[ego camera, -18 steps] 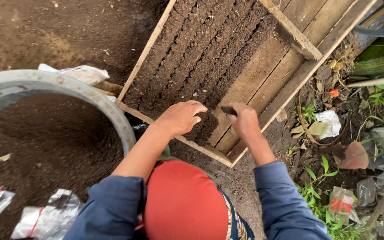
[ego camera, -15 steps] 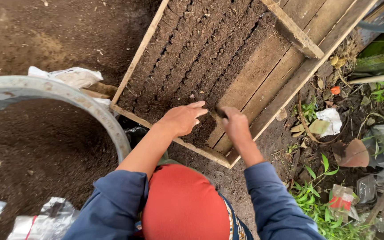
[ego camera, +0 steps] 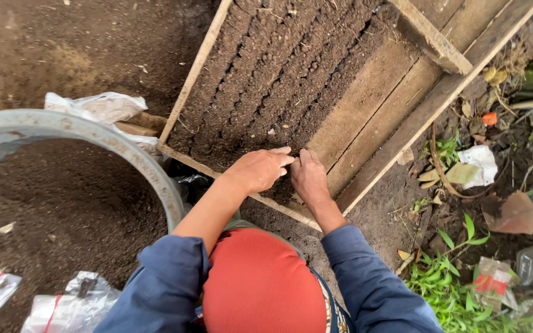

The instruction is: The person sits cross-legged on the ground and repeatedly scoops soil from a bucket into a wooden seedling tray. They use their hands to press the soil into the tray's compartments, creating small mounds. A pair of scissors and seed packets are visible inside the bucket.

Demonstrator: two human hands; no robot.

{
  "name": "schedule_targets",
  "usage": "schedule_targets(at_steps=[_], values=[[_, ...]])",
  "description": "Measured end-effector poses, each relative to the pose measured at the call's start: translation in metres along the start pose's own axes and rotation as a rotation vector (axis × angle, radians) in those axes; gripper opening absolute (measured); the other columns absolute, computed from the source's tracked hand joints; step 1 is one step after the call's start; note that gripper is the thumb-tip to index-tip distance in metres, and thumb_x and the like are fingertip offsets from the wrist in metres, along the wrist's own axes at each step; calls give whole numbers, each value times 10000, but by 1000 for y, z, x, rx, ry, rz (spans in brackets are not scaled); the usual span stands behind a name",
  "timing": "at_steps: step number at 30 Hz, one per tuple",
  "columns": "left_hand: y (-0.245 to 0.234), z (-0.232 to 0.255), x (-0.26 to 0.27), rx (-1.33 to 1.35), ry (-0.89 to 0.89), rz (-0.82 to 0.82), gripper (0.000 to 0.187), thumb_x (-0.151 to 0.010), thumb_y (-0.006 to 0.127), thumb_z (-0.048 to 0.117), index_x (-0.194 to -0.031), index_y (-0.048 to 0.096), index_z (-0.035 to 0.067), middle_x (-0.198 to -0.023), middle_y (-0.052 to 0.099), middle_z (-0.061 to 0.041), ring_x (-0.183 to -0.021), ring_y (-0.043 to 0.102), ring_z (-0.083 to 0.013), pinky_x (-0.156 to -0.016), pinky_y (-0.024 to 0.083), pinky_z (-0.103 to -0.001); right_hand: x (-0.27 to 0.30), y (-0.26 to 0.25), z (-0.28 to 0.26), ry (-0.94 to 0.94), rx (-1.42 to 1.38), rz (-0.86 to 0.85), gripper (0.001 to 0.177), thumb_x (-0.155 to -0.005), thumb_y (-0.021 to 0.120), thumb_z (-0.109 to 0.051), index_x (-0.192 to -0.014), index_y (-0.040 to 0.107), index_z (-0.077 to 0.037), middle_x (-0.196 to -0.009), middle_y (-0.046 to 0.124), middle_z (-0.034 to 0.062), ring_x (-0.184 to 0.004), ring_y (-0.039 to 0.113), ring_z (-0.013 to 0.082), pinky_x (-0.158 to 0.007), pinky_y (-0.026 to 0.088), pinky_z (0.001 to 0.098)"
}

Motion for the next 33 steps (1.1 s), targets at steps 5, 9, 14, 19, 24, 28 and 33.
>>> schedule_targets(at_steps=[5, 9, 14, 19, 24, 28, 33], values=[[-64, 13, 148, 215, -30, 428, 363, -1063, 521, 191, -1395, 656, 135, -1420, 654, -147, -1310, 628, -389, -1132, 493, -551, -23, -64, 13, 454, -270, -353, 396, -1001, 597, -386, -1298, 686, -140, -1077, 716, 217, -1051, 714, 415, -933, 577, 528], [-45, -23, 303, -13, -352, 842, 275, -1048, 558, 158, -1264, 724, 197, -1186, 744, -93, -1170, 695, -348, -1042, 545, -459, -47, -115, 14, 292, -229, -344, 404, -979, 630, -223, -1374, 651, -141, -1364, 596, 214, -1183, 659, 455, -1028, 544, 526], [86, -114, 384, 70, -1078, 697, 322, -943, 745, 389, -1250, 726, 293, -1269, 621, -8, -1018, 735, -405, -921, 616, -568, -121, -218, -95, 190, -447, -183, 190, -919, 798, -255, -1105, 779, -289, -1046, 757, -64, -1056, 713, 178, -970, 542, 346], [116, -109, 406, 160, -1149, 833, 276, -871, 856, 301, -1032, 751, 103, -1178, 568, -113, -894, 716, -455, -822, 620, -597, -162, -258, -188, -41, -573, -83, 128, -895, 846, -264, -999, 800, -322, -999, 771, -151, -1037, 723, 85, -970, 541, 269], [92, -90, 425, 182, -1147, 773, 459, -795, 914, 428, -1088, 753, 113, -1218, 561, -62, -1185, 590, -354, -990, 575, -554, -191, -293, -265, -280, -785, -179, 105, -867, 809, -98, -950, 803, -162, -914, 794, 33, -922, 761, 250, -864, 581, 389], [98, -100, 423, 244, -1096, 794, 185, -843, 864, 371, -899, 787, 212, -1058, 585, -22, -1105, 611, -335, -956, 573, -487, -205, -296, -311, -365, -824, -283, 91, -848, 794, -94, -933, 790, -128, -880, 790, 75, -902, 763, 285, -833, 580, 412], [84, -108, 402, 955, -706, 1313, 273, -846, 876, 282, -1107, 809, 242, -948, 808, -28, -910, 736, -155, -851, 579, -329, -210, -241, -349, -215, -1293, -727, 346, -778, 911, -144, -1036, 702, -50, -1051, 740, 82, -984, 691, 167, -939, 571, 353]])
Point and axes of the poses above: each hand's wrist, its own x-axis away from the middle knuckle, its own y-axis out of the palm, z = x × y, the point moved 2 cm from there along -x, towards the middle knuckle
